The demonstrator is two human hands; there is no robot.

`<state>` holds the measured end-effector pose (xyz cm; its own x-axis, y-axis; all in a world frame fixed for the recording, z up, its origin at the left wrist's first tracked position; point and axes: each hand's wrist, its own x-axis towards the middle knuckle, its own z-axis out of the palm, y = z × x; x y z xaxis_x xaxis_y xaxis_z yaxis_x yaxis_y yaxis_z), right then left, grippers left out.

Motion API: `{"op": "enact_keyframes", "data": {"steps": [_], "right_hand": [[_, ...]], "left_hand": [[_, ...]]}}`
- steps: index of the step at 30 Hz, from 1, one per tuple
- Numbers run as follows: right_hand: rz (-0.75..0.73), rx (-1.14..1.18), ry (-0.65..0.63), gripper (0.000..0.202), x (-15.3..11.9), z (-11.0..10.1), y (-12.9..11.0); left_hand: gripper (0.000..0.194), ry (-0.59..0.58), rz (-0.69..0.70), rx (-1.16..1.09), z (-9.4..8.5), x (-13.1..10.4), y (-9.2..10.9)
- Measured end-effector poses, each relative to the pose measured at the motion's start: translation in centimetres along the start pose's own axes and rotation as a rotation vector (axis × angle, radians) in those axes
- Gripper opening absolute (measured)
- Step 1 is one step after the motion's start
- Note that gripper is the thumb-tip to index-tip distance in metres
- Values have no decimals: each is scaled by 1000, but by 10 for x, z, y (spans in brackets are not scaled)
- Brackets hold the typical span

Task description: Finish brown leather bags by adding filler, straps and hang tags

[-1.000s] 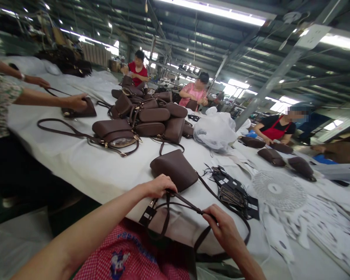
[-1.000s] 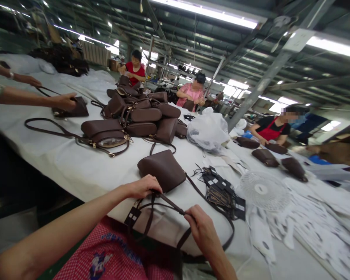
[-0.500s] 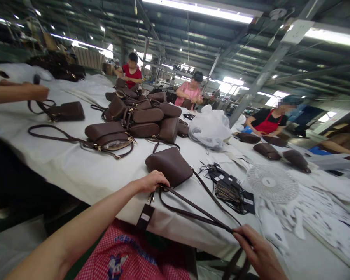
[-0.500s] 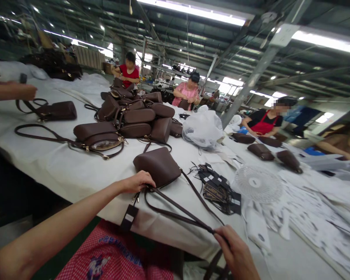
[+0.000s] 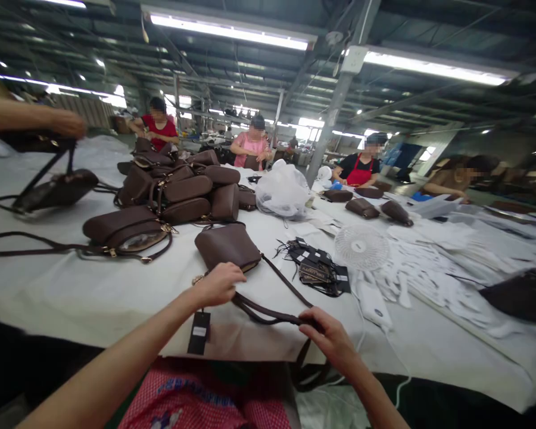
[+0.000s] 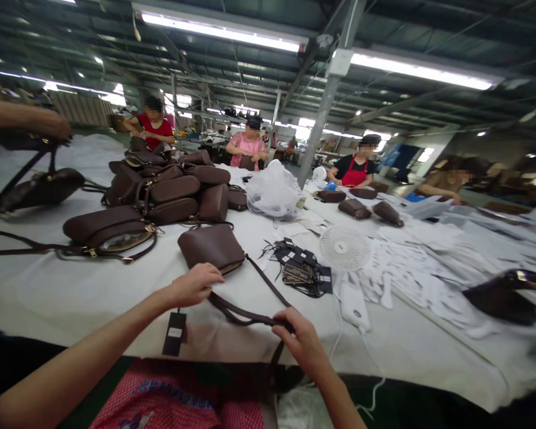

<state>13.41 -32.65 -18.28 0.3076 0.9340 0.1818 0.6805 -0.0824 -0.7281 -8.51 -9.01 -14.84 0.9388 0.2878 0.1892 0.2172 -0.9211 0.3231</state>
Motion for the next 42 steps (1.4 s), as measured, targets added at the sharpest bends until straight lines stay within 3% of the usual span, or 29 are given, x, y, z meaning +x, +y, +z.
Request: {"op": "enact_keyframes", "data": {"steps": [2,4,7,13,20,26,31,36,42], "right_hand": [[-20,19,13,16,-4,0,-5],[-46,39,40,16,-10,1,-8],[-78,58,60,15,-16,4,-7],[-121,54,68,6,-15,17,-16],[-205,66,67,9,-4,26,-37],[-150,70,93,11,-1,31,-41],[-113,80,83,13,3,38,-40],[-221,27,79,9,10,36,-46],[-222,31,32,3,12,34,-45]], "left_hand": [[25,-73,83,-109,10,6,42],[16,-134,61,-150,20,12,72],[8,-108,-55,-207,30,15,92],[10,-139,-119,-451,36,6,89],[7,-46,-238,-394,37,3,91],[8,-59,-242,-817,36,-2,89],[7,-20,-200,-810,35,-6,91],[30,59,-278,-568,38,-9,93],[14,78,-149,-377,44,-9,94]]}}
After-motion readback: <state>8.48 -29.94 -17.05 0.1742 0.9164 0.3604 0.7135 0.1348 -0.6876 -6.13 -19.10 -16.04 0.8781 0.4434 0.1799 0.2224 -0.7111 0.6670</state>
